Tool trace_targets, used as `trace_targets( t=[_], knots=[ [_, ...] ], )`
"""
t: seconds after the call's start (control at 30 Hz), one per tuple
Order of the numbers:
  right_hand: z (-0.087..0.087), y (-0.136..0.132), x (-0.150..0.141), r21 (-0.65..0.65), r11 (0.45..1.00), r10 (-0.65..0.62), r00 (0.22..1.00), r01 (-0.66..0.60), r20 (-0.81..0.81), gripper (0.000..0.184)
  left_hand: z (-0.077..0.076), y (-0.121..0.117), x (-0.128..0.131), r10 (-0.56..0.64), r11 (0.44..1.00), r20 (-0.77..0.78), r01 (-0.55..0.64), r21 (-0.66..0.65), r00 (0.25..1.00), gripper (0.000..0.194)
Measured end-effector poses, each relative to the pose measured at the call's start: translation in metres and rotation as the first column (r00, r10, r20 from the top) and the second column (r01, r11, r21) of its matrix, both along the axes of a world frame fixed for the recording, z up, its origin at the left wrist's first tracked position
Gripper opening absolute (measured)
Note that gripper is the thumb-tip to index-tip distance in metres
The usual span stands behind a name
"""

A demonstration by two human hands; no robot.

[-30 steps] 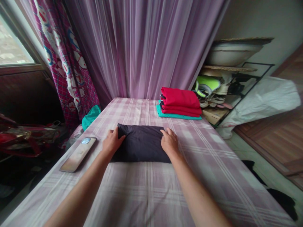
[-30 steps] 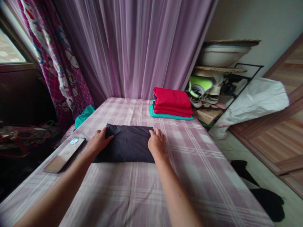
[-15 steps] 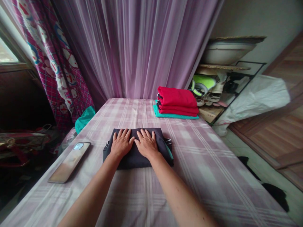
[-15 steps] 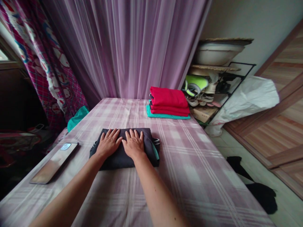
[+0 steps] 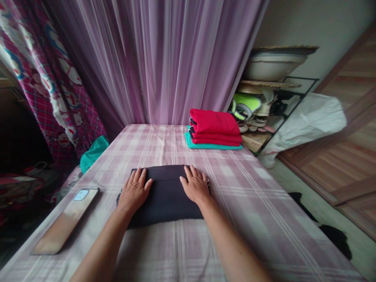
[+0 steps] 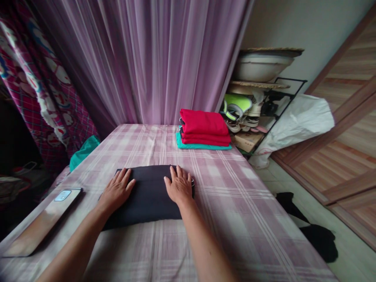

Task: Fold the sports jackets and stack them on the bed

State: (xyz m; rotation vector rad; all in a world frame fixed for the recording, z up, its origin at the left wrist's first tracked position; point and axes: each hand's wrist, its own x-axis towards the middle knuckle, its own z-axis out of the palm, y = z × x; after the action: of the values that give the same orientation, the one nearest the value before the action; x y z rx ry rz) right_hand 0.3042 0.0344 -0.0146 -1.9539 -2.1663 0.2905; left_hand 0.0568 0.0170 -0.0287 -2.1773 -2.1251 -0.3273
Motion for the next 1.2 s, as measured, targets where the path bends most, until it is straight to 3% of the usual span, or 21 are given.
trace_targets(
  t=[0.2,0.43,0.7,0.87,1.0,1.1,1.2],
  knots=[
    [-0.004,-0.001,-0.001,0.022,1.0,-0.009,1.0,0.01,-0.014,0.059,-0.01,-0.008,-0.023,0.02,0.999,0.018,-0.019,-0.04,1.0,0.062],
    [-0.004,-0.002,-0.001,0.025,1.0,-0.012,1.0,0.012,-0.015,0.058,0.001,-0.009,-0.016,0.05,0.989,0.023,-0.046,-0.137,0.998,0.059],
    [-0.002,-0.002,0.0,0.031,0.999,-0.004,1.0,0.005,-0.013,0.057,0.002,-0.009,-0.013,0.046,0.995,0.005,-0.046,-0.086,0.999,0.055],
    [0.014,-0.01,-0.005,0.093,0.996,-0.006,1.0,0.007,-0.01,0.054,0.005,-0.012,-0.008,0.075,0.994,0.008,-0.074,-0.082,0.997,0.057],
    [0.026,-0.025,-0.023,0.173,0.978,0.123,0.992,-0.119,-0.013,0.052,0.008,-0.013,-0.006,0.08,0.992,0.025,-0.077,-0.098,0.996,0.058],
    [0.024,-0.034,-0.034,0.122,0.965,0.233,0.972,-0.231,-0.008,0.052,0.011,-0.013,-0.004,0.078,0.992,0.023,-0.075,-0.105,0.997,0.059],
    [0.018,-0.036,-0.038,0.074,0.966,0.25,0.968,-0.249,-0.009,0.052,0.019,-0.015,-0.002,0.086,0.988,0.016,-0.083,-0.133,0.996,0.059]
  ],
)
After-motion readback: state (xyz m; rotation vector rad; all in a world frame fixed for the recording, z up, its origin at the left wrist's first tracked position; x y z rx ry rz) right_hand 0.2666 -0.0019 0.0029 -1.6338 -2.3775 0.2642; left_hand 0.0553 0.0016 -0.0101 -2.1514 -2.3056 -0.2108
